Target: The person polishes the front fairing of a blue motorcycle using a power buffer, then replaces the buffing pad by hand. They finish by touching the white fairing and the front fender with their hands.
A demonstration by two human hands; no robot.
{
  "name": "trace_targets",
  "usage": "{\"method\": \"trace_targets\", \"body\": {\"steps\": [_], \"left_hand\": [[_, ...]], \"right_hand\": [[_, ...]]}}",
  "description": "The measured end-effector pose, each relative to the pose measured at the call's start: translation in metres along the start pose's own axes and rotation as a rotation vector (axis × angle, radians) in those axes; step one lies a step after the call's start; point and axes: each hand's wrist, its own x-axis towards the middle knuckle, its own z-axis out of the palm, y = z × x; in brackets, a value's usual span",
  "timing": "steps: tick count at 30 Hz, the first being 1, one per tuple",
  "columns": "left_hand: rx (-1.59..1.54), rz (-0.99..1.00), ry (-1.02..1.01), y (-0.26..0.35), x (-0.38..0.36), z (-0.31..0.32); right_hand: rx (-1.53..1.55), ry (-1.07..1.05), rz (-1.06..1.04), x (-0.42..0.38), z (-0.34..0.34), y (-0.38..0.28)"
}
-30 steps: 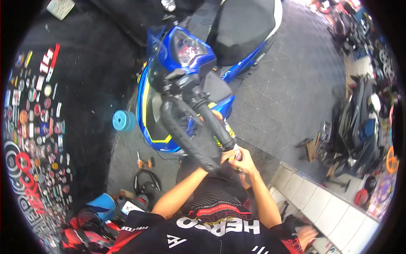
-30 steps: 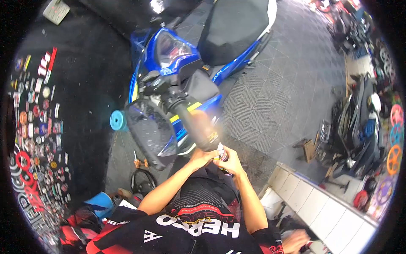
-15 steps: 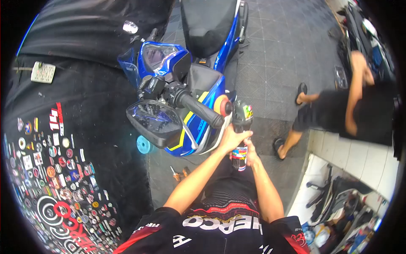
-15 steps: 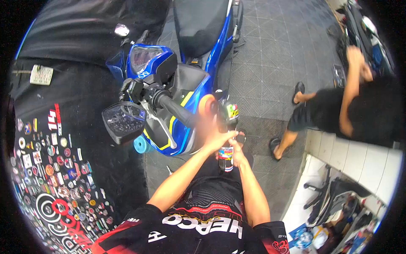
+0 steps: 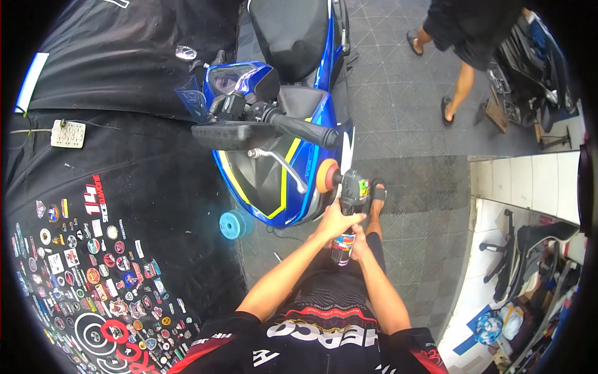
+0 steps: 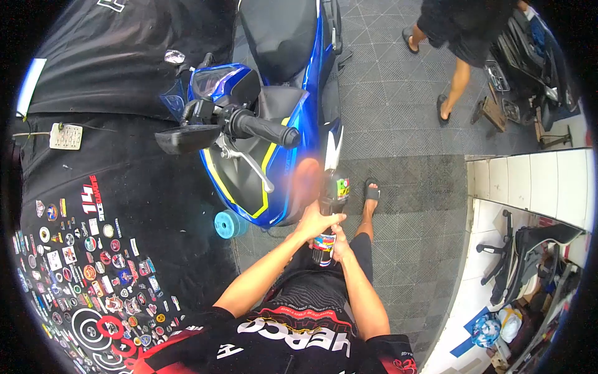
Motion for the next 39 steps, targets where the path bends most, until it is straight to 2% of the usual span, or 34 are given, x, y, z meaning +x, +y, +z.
{"method": "trace_targets", "body": {"steps": [2,3,4,7,9,10,12,14,17,18,19,20,22,24,26,27,28,30,32,33,34,36,38,39], "left_hand": [[-0.056,-0.023,-0.001,0.023,0.017,-0.003],[-0.078,-0.079,-0.089,0.020,0.034,-0.003],[-0.037,-0.086,-0.014,0.054,0.031,-0.006],[0.041,-0.072,0.019,0.064,0.046,-0.005],[0.032,-0.035,0.029,0.054,0.044,-0.004],[-0.015,-0.133,-0.037,0.034,0.044,-0.002],[0.070,-0.034,0.040,0.015,0.028,0.006],[0.091,-0.173,0.029,0.005,0.016,0.012],[0.078,-0.174,0.089,0.049,0.020,0.013],[0.090,-0.164,0.121,0.065,0.028,0.012],[0.048,-0.161,0.049,0.054,0.049,0.009],[0.058,-0.167,0.100,0.078,0.060,0.008],[-0.168,-0.003,0.137,0.072,0.102,0.010],[0.019,-0.015,0.210,0.133,0.115,-0.003],[-0.400,0.054,0.206,0.118,0.144,-0.003],[-0.430,0.000,0.215,0.133,0.143,-0.007],[-0.456,0.047,0.242,0.124,0.151,-0.008],[-0.399,0.017,0.224,0.124,0.140,-0.013],[-0.109,-0.050,0.229,0.146,0.106,-0.008],[0.045,-0.049,0.251,0.127,0.104,-0.003],[0.091,-0.123,0.160,0.131,0.088,-0.003],[0.005,-0.085,0.190,0.078,0.073,0.014],[-0.031,-0.043,0.135,0.036,0.057,0.023],[0.023,-0.089,0.111,0.026,0.046,0.021]], "right_hand": [[-0.060,0.020,-0.013,0.005,0.014,-0.031],[-0.047,0.005,0.012,0.007,0.024,-0.050],[-0.032,-0.012,0.036,0.009,0.031,-0.064],[0.020,0.013,-0.003,0.017,0.045,-0.083],[0.124,0.011,0.046,0.017,0.042,-0.069],[0.176,0.035,0.060,0.014,0.040,-0.059],[0.171,0.009,0.081,0.001,0.031,-0.039],[0.167,-0.167,0.192,-0.007,0.011,-0.036],[0.099,-0.143,0.231,0.000,-0.003,-0.050],[0.149,-0.071,0.272,0.001,0.010,-0.070],[0.139,-0.075,0.263,0.007,0.020,-0.092],[0.130,-0.081,0.249,0.015,0.030,-0.117],[0.045,-0.006,0.234,0.027,0.056,-0.175],[0.002,-0.011,0.309,0.042,0.074,-0.225],[-0.160,0.004,0.250,0.055,0.087,-0.257],[-0.233,0.009,0.244,0.064,0.089,-0.263],[-0.224,0.009,0.211,0.065,0.090,-0.259],[-0.201,0.009,0.142,0.066,0.092,-0.246],[-0.054,-0.020,0.210,0.060,0.072,-0.215],[-0.031,-0.055,0.191,0.045,0.073,-0.203],[-0.007,-0.089,0.177,0.030,0.073,-0.189],[0.080,-0.049,0.252,0.019,0.046,-0.145],[0.087,-0.005,0.253,0.009,0.022,-0.102],[0.110,0.008,0.253,0.006,0.011,-0.080]]}}
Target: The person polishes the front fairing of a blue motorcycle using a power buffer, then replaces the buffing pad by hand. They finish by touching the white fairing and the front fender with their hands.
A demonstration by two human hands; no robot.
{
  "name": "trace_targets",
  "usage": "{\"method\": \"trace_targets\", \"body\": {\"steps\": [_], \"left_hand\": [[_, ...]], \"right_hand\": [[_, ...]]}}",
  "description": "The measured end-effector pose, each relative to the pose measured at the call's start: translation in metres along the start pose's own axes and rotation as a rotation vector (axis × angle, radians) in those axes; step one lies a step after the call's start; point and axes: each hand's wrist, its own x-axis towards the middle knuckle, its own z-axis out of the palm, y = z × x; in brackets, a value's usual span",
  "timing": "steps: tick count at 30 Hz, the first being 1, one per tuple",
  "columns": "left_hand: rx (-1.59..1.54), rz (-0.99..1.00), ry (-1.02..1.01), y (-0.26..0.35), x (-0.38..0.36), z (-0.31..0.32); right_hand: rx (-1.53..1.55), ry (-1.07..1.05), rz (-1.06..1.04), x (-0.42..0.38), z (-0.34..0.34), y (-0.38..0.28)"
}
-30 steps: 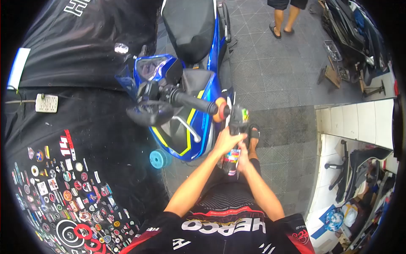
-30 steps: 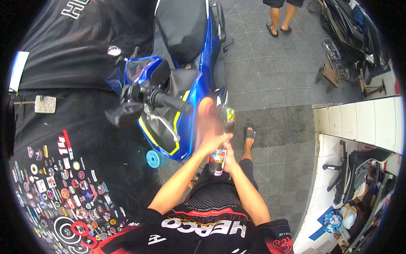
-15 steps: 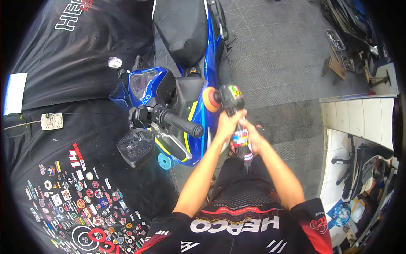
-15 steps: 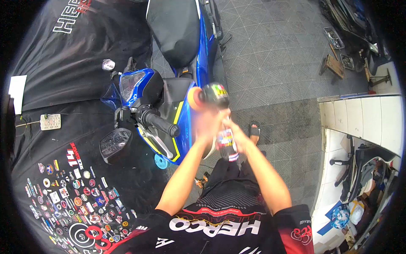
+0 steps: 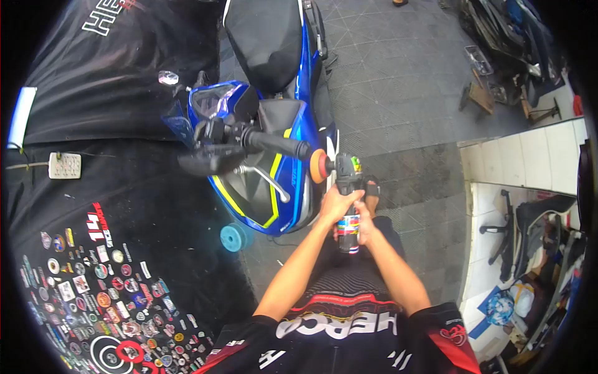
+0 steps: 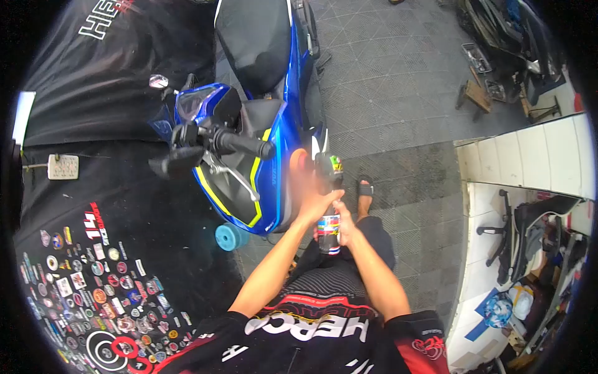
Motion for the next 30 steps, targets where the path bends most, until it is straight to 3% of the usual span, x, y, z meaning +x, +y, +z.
{"method": "trace_targets", "body": {"steps": [5,9,12,14,17,19,22,24,27,29,30], "left_hand": [[0.237,-0.064,-0.033,-0.039,-0.042,-0.022],[0.362,-0.013,-0.032,-0.058,-0.059,-0.034],[0.088,0.169,-0.138,-0.059,-0.087,-0.047],[-0.195,0.152,-0.432,-0.083,-0.107,-0.056],[-0.422,0.190,-0.593,-0.117,-0.156,-0.066],[-0.471,0.289,-0.617,-0.135,-0.184,-0.069],[-0.592,0.281,-0.636,-0.134,-0.229,-0.082],[-0.728,0.384,-0.555,-0.144,-0.250,-0.086],[-0.186,0.390,-0.215,-0.230,-0.261,-0.094],[0.174,0.057,0.013,-0.291,-0.298,-0.110],[0.357,-0.169,0.001,-0.307,-0.319,-0.123]], "right_hand": [[0.075,-0.015,-0.107,0.016,-0.005,0.086],[0.128,-0.071,-0.199,0.025,-0.001,0.118],[-0.026,-0.061,-0.248,0.009,0.004,0.128],[-0.099,-0.020,-0.255,-0.018,0.003,0.143],[-0.167,-0.220,-0.240,-0.053,-0.003,0.180],[-0.320,-0.234,-0.309,-0.066,-0.004,0.197],[-0.461,-0.212,-0.356,-0.092,0.020,0.191],[-0.582,-0.256,-0.410,-0.113,0.042,0.188],[-0.700,-0.321,-0.425,-0.141,0.075,0.182],[-0.753,-0.370,-0.457,-0.152,0.093,0.183],[-0.779,-0.275,-0.493,-0.154,0.095,0.183]]}}
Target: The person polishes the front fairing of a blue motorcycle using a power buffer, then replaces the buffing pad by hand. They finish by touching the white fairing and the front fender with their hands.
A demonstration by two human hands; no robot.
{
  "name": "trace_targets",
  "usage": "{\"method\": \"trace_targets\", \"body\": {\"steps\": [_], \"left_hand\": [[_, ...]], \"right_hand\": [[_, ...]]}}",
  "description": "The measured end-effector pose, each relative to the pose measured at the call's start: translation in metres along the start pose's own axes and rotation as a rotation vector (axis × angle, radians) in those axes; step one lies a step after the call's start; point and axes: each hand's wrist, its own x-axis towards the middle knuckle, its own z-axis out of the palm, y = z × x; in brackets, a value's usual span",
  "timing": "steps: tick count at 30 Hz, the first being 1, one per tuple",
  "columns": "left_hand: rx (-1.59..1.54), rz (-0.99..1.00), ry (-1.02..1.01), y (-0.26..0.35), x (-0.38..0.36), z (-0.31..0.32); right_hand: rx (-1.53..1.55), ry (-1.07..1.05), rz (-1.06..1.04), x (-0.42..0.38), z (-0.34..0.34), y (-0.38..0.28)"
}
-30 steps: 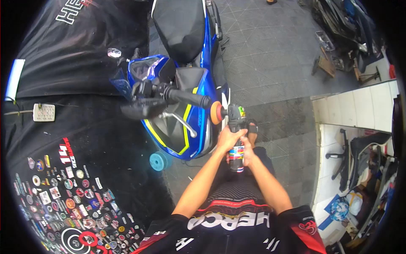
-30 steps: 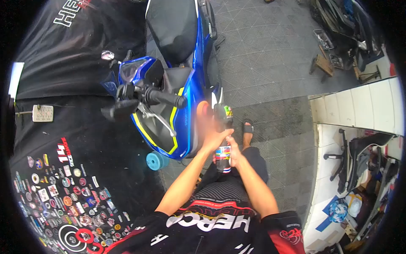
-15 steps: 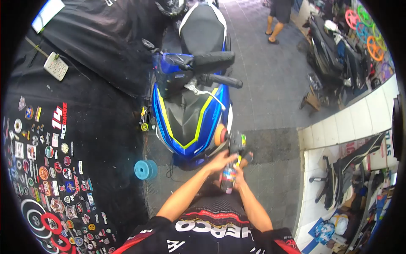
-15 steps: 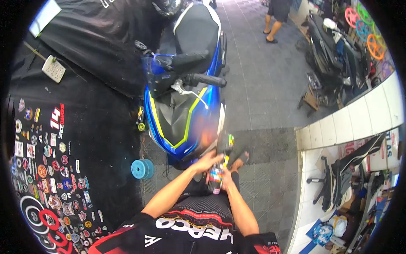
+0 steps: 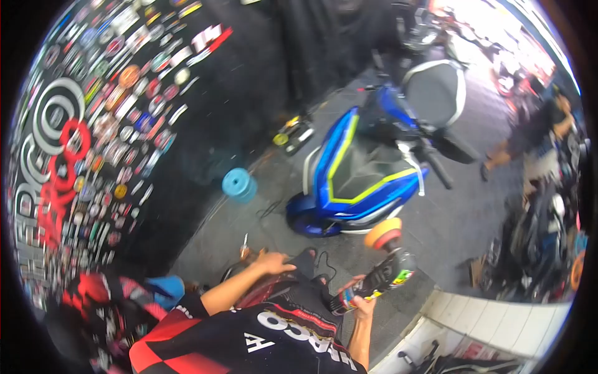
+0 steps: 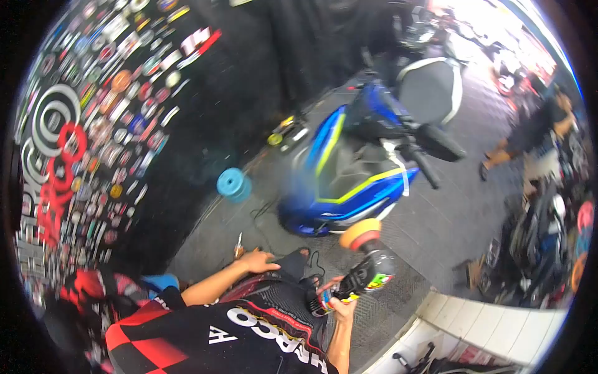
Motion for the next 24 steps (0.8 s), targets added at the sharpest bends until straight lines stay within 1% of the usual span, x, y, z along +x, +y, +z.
{"method": "trace_targets", "body": {"steps": [1,3,5,6,7,8,9,10,11,13,14,15,17,19,20,21,22,23,24], "left_hand": [[0.189,-0.205,-0.073,-0.021,-0.021,0.000],[0.035,-0.320,-0.031,-0.070,-0.048,0.013],[-0.104,-0.268,-0.051,-0.148,-0.052,0.057],[-0.173,-0.217,0.094,-0.172,-0.060,0.079],[-0.386,-0.266,0.081,-0.183,-0.070,0.091],[-0.377,-0.467,-0.069,-0.182,-0.074,0.087],[-0.447,-0.596,-0.057,-0.181,-0.078,0.090],[-0.587,-0.468,0.040,-0.200,-0.068,0.108],[-0.725,-0.341,0.125,-0.224,-0.063,0.128],[-0.804,-0.370,0.100,-0.251,-0.049,0.130],[-0.520,-0.177,0.054,-0.273,-0.044,0.126],[-0.227,0.013,0.005,-0.300,-0.040,0.117],[-0.081,0.043,-0.092,-0.331,-0.015,0.075],[-0.370,-0.286,-0.208,-0.348,-0.003,0.035],[-0.327,-0.415,-0.277,-0.358,0.013,0.006],[-0.248,-0.357,-0.195,-0.361,0.026,-0.029],[-0.167,-0.304,-0.116,-0.366,0.037,-0.068],[-0.087,-0.257,-0.051,-0.373,0.039,-0.107],[-0.093,-0.274,-0.079,-0.377,0.037,-0.158]], "right_hand": [[-0.057,0.111,-0.004,-0.009,0.002,-0.002],[-0.108,0.065,-0.092,-0.004,0.013,-0.015],[-0.148,0.017,-0.221,-0.002,0.040,-0.035],[-0.095,-0.072,-0.281,0.000,0.044,-0.041],[-0.105,-0.147,-0.287,0.005,0.062,-0.058],[-0.093,-0.138,-0.352,0.010,0.082,-0.073],[-0.077,-0.134,-0.416,0.016,0.100,-0.086],[0.008,-0.132,-0.458,0.021,0.111,-0.099],[-0.040,-0.123,-0.512,0.026,0.113,-0.103],[-0.031,-0.099,-0.527,0.038,0.140,-0.107],[-0.007,-0.092,-0.516,0.044,0.153,-0.105],[-0.024,-0.093,-0.519,0.051,0.164,-0.098],[-0.062,-0.094,-0.540,0.068,0.187,-0.080],[-0.131,0.008,-0.525,0.082,0.210,-0.056],[-0.168,0.070,-0.521,0.090,0.226,-0.045],[-0.195,0.131,-0.512,0.100,0.241,-0.029],[-0.135,0.183,-0.560,0.110,0.251,-0.006],[-0.157,0.271,-0.521,0.126,0.267,0.007],[-0.182,0.386,-0.444,0.123,0.286,0.018]]}}
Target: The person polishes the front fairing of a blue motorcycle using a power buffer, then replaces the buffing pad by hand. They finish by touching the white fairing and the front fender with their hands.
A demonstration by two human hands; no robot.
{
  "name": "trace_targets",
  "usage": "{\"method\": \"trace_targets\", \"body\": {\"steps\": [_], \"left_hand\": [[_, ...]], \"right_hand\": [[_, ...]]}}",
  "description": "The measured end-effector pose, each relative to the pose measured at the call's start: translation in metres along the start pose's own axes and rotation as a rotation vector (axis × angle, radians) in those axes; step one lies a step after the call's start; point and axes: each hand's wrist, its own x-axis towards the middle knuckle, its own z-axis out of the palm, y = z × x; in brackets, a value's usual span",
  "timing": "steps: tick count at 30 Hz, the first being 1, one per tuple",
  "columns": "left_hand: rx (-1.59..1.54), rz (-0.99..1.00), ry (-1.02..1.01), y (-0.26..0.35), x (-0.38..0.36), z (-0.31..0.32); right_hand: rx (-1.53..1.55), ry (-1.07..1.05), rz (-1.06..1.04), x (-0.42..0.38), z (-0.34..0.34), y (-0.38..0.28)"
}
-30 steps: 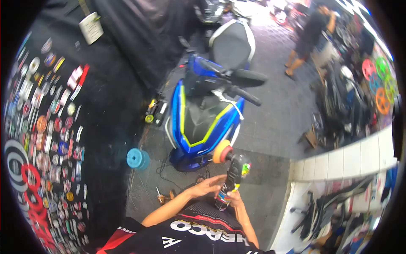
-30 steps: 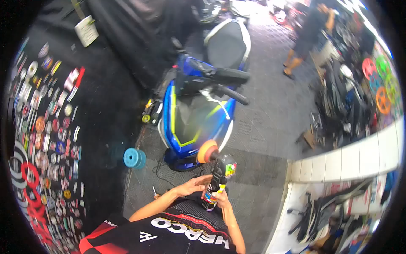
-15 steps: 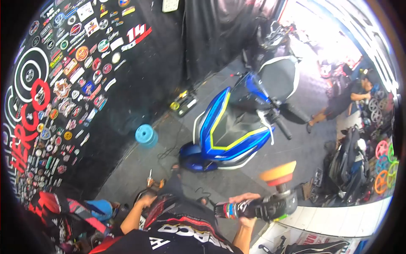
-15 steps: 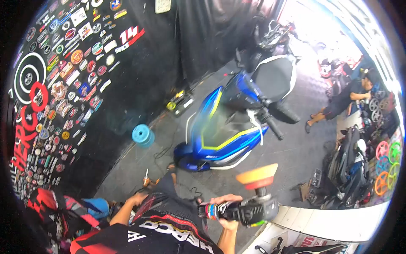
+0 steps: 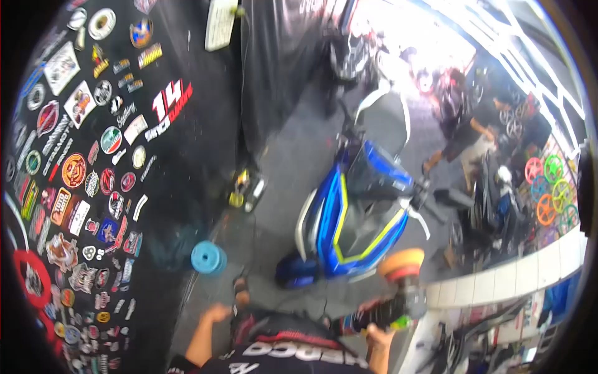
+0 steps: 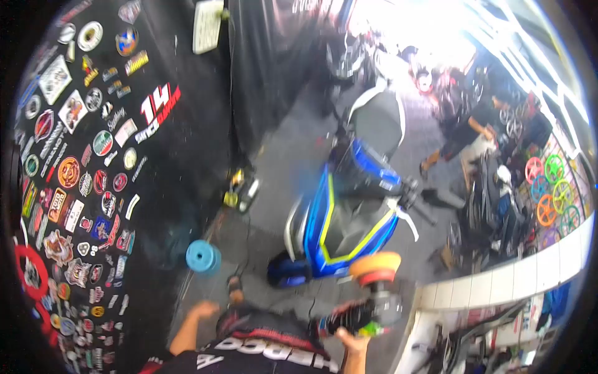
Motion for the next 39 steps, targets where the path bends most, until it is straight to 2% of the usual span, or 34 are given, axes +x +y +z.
{"method": "trace_targets", "body": {"steps": [1,2,3,5,6,7,10,12,14,15,16,17,18,19,20,21,23,24,27,29,34,39], "left_hand": [[-0.020,-0.016,-0.026,0.005,0.002,-0.042],[-0.166,0.039,0.083,-0.005,0.017,-0.072],[-0.203,0.022,0.256,0.005,0.014,-0.109],[-0.302,0.131,0.374,-0.016,0.046,-0.159],[-0.246,0.061,0.257,-0.011,0.048,-0.193],[-0.234,0.074,0.233,-0.010,0.060,-0.213],[-0.238,0.233,0.246,0.051,0.043,-0.266],[-0.302,0.494,0.266,0.097,0.047,-0.271],[-0.580,0.699,0.092,0.170,0.022,-0.270],[-0.603,0.790,0.041,0.209,0.000,-0.270],[-0.622,0.877,-0.013,0.248,-0.030,-0.269],[-0.594,0.947,-0.108,0.284,-0.067,-0.274],[-0.640,1.122,-0.205,0.308,-0.080,-0.263],[-0.750,1.219,-0.413,0.328,-0.089,-0.253],[-0.859,1.313,-0.503,0.351,-0.114,-0.253],[-0.963,1.372,-0.554,0.369,-0.128,-0.250],[-1.008,1.392,-0.555,0.387,-0.138,-0.241],[-0.968,1.376,-0.489,0.390,-0.130,-0.229],[-1.074,1.202,-0.676,0.398,-0.111,-0.208],[-1.029,1.243,-0.778,0.419,-0.121,-0.223],[-0.946,1.236,-0.914,0.455,-0.077,-0.220],[-0.701,1.231,-0.939,0.482,-0.030,-0.261]], "right_hand": [[-0.074,0.080,0.079,-0.010,0.011,-0.001],[-0.148,0.097,0.202,-0.018,0.005,0.007],[-0.128,0.087,0.072,-0.013,0.033,0.008],[-0.181,0.126,0.012,-0.008,0.069,0.015],[-0.215,0.122,-0.003,-0.006,0.078,0.021],[-0.195,0.163,-0.010,-0.007,0.089,0.026],[-0.115,0.170,0.030,-0.005,0.115,0.031],[-0.112,0.113,0.036,-0.003,0.113,0.034],[-0.209,0.000,0.004,0.007,0.108,0.038],[-0.254,-0.062,-0.003,0.009,0.104,0.037],[-0.243,-0.020,0.032,0.012,0.115,0.035],[-0.245,-0.101,-0.019,0.023,0.109,0.042],[-0.259,-0.135,0.024,0.035,0.108,0.045],[-0.272,-0.158,0.063,0.043,0.106,0.049],[-0.248,-0.199,0.148,0.046,0.091,0.059],[-0.082,-0.141,0.149,0.051,0.104,0.061],[-0.347,-0.293,0.171,0.057,0.072,0.071],[-0.400,-0.341,0.133,0.067,0.064,0.074],[-0.489,-0.404,0.104,0.064,0.058,0.081],[-0.486,-0.385,0.123,0.059,0.056,0.081],[-0.150,0.004,0.080,0.067,0.082,0.106],[-0.280,0.315,0.026,0.076,0.116,0.138]]}}
